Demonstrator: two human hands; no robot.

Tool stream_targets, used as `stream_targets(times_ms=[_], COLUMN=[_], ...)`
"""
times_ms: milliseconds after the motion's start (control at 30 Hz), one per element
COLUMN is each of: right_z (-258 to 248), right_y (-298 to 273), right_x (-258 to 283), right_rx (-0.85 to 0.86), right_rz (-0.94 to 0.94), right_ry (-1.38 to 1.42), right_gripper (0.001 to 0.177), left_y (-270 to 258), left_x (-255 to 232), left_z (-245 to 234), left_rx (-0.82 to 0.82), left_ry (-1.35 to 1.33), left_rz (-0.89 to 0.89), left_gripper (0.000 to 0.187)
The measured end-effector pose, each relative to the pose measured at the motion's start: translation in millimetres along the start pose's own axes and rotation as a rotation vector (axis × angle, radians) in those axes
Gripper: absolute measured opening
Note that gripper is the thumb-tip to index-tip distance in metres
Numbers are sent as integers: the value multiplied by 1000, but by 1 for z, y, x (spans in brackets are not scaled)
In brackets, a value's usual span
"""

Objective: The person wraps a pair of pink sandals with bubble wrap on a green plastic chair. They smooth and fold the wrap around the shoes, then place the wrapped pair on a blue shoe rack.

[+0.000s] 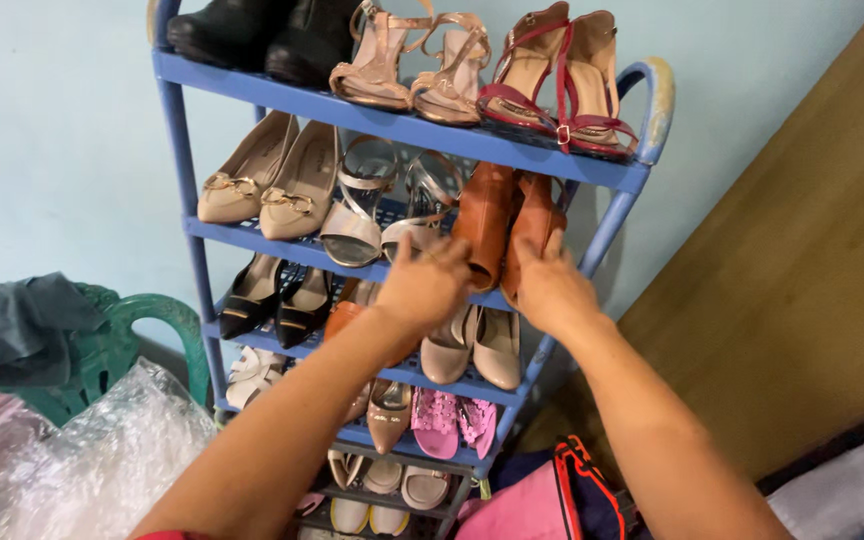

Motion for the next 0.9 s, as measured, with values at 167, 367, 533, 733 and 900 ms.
stream_targets(times_ms=[167, 367, 533, 733, 900], right_z=[-35, -3, 37, 71, 72], right_y=[-9, 12, 51, 80, 82], right_x=[41, 104, 129, 128, 130], right_rx=[-266, 20, 72, -31, -36], right_rz=[-174, -137, -15, -3, -76], right_ry=[272, 148, 78, -145, -366], right_gripper=[55, 51, 54, 60, 57], left_y=[-42, -60, -42, -38, -38], left_x=[97, 139, 152, 171, 190], left_z=[-29, -16, 4, 25, 35], left_rx=[-177, 15, 60, 40, 51], left_ry=[-61, 46, 107, 55, 1], left_rz=[-363, -376, -373, -296, -195], left_gripper=[20, 32, 30, 26, 23])
Point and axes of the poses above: each hand's wrist, its own y-axis towards the middle knuckle, its own z-axis out of the palm, x = y × z, the point moved 5 cm from there along y, towards the middle knuckle, and after that the axes turned 10 degrees about z, right-handed, at the moved point
